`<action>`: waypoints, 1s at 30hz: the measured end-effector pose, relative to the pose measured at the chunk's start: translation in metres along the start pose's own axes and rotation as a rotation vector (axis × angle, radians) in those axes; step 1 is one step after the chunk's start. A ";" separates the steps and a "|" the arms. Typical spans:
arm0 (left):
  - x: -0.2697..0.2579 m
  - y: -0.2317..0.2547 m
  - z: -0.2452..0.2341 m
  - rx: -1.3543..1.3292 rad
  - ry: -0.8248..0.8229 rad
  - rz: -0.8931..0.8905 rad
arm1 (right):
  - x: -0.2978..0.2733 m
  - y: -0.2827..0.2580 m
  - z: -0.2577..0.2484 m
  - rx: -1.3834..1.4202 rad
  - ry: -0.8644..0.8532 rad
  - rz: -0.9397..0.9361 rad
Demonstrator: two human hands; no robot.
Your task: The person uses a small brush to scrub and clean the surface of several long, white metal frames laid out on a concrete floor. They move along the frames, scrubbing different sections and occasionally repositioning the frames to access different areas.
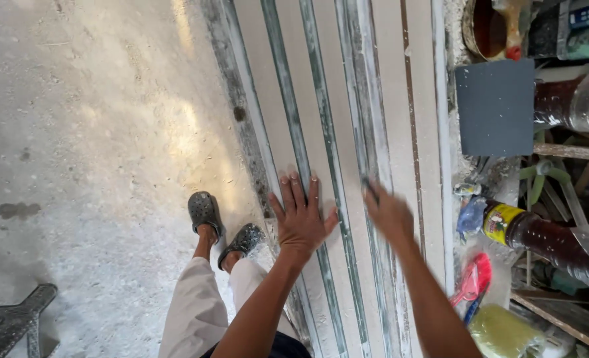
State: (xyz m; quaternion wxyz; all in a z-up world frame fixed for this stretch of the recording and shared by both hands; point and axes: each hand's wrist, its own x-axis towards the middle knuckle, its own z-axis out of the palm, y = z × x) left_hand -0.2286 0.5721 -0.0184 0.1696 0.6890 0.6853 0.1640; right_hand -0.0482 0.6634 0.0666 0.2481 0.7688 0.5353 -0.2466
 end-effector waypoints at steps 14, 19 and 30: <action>0.001 0.002 0.008 -0.044 0.039 -0.024 | -0.031 0.015 0.025 0.103 0.034 -0.003; -0.004 0.000 0.013 -0.028 -0.030 -0.008 | 0.074 -0.109 -0.104 0.096 0.003 -0.084; 0.126 -0.061 -0.029 -0.205 -0.207 0.244 | 0.051 -0.042 -0.021 0.059 0.169 -0.102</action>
